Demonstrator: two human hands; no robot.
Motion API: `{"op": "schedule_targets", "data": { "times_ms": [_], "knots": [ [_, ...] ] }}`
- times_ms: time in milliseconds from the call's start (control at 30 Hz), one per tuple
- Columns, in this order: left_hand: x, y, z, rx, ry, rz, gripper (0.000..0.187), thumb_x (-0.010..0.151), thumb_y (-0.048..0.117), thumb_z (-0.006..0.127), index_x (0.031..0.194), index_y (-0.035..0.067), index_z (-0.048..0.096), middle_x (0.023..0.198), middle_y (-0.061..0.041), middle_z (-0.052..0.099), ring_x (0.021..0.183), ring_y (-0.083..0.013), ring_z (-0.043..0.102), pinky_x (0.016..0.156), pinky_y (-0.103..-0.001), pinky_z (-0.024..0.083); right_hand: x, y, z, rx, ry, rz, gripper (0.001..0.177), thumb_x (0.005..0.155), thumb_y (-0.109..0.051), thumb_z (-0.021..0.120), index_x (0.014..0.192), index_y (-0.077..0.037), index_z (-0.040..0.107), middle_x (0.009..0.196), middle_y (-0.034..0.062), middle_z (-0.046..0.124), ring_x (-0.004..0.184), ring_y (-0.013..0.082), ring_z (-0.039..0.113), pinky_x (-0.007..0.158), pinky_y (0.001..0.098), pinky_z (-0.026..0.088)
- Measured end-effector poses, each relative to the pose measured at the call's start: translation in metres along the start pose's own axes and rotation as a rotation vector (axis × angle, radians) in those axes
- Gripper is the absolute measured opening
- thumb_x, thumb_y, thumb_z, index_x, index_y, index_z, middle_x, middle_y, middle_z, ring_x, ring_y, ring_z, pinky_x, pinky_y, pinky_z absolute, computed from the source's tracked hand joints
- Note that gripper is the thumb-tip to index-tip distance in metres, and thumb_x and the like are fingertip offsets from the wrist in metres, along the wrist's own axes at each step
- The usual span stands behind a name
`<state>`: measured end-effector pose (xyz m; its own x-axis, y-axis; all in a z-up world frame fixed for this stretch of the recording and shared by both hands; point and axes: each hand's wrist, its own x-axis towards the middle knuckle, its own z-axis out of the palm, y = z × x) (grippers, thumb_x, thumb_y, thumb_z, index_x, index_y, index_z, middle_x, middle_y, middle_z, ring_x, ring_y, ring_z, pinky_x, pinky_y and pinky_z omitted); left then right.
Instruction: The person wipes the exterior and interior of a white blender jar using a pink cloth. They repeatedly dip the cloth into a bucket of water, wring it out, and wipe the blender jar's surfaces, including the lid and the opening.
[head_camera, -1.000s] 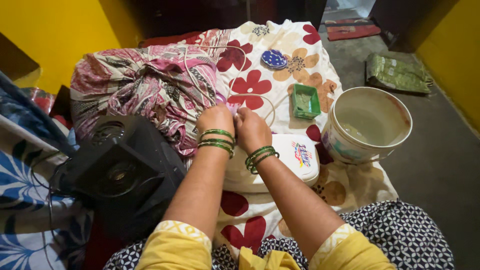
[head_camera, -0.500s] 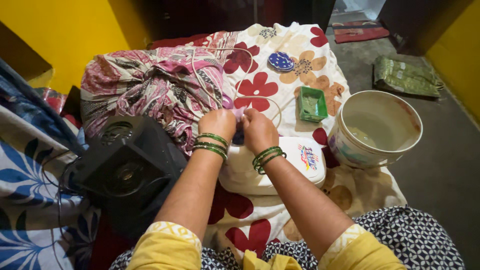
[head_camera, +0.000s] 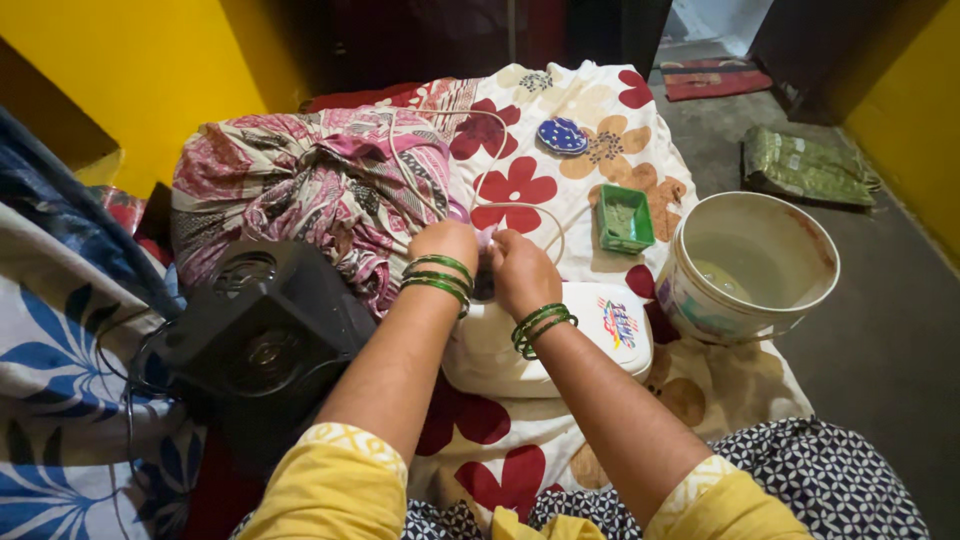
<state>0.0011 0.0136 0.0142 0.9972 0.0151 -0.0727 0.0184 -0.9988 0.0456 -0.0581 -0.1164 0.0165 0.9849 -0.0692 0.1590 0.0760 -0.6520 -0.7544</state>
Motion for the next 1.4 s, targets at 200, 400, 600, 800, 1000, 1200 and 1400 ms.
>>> {"op": "schedule_targets", "data": {
  "times_ms": [200,400,600,800,1000,1200,1400],
  "knots": [
    [-0.006,-0.024,-0.030,-0.019,-0.139,-0.015,0.033,0.093,0.034,0.066,0.111,0.009,0.075,0.117,-0.021,0.070,0.107,-0.0359,0.070,0.091,-0.047,0.056,0.002,0.003,0.004,-0.001,0.043,-0.028,0.027,0.096,-0.030,0.060,0.112,-0.011,0.071,0.108,0.0159,0.073,0.103,0.0380,0.067,0.087,0.0488,0.051],
    [-0.048,-0.065,-0.106,-0.120,0.178,-0.136,0.034,0.093,0.033,0.057,0.105,0.009,0.079,0.110,-0.024,0.070,0.100,-0.0419,0.070,0.087,-0.052,0.055,0.000,-0.004,-0.002,0.007,0.026,0.005,0.028,0.095,-0.031,0.061,0.113,-0.012,0.071,0.107,0.0159,0.074,0.103,0.0375,0.068,0.088,0.0484,0.051],
    [-0.050,-0.020,-0.073,-0.219,0.265,0.031,0.041,0.091,0.038,0.049,0.098,0.008,0.076,0.106,-0.023,0.071,0.095,-0.0418,0.071,0.086,-0.053,0.055,-0.001,-0.004,-0.002,0.027,0.023,0.018,0.030,0.095,-0.031,0.060,0.114,-0.012,0.071,0.106,0.0166,0.074,0.103,0.0379,0.068,0.087,0.0484,0.051],
    [-0.019,-0.017,0.003,-0.443,0.098,0.148,0.050,0.101,0.037,0.034,0.106,0.006,0.073,0.108,-0.023,0.072,0.102,-0.0445,0.066,0.092,-0.056,0.050,-0.001,-0.001,-0.002,0.060,0.013,0.002,0.031,0.096,-0.032,0.058,0.115,-0.012,0.072,0.107,0.0166,0.074,0.103,0.0376,0.068,0.087,0.0480,0.051],
    [-0.017,-0.036,0.058,-0.829,0.027,-0.294,0.080,0.098,0.067,0.023,0.122,0.006,0.070,0.124,-0.028,0.065,0.120,-0.0461,0.057,0.103,-0.051,0.041,-0.005,-0.012,-0.003,0.064,0.037,0.079,0.032,0.096,-0.034,0.059,0.115,-0.013,0.073,0.104,0.0158,0.075,0.101,0.0364,0.070,0.087,0.0474,0.052],
    [-0.039,-0.049,0.131,-1.115,0.112,-0.392,0.095,0.092,0.077,0.015,0.125,0.006,0.070,0.120,-0.026,0.070,0.115,-0.0429,0.065,0.101,-0.048,0.046,-0.004,-0.011,-0.001,0.072,0.067,0.093,0.032,0.094,-0.034,0.060,0.116,-0.014,0.072,0.108,0.0144,0.075,0.104,0.0360,0.068,0.089,0.0475,0.051],
    [-0.090,-0.041,0.164,-1.067,0.011,-0.597,0.064,0.099,0.056,0.032,0.131,0.013,0.067,0.123,-0.020,0.070,0.116,-0.0414,0.062,0.100,-0.048,0.045,0.004,0.016,0.014,0.091,0.338,-0.173,0.039,0.099,-0.035,0.061,0.123,-0.004,0.067,0.119,0.0209,0.069,0.112,0.0400,0.063,0.097,0.0500,0.047]
  ]
}}
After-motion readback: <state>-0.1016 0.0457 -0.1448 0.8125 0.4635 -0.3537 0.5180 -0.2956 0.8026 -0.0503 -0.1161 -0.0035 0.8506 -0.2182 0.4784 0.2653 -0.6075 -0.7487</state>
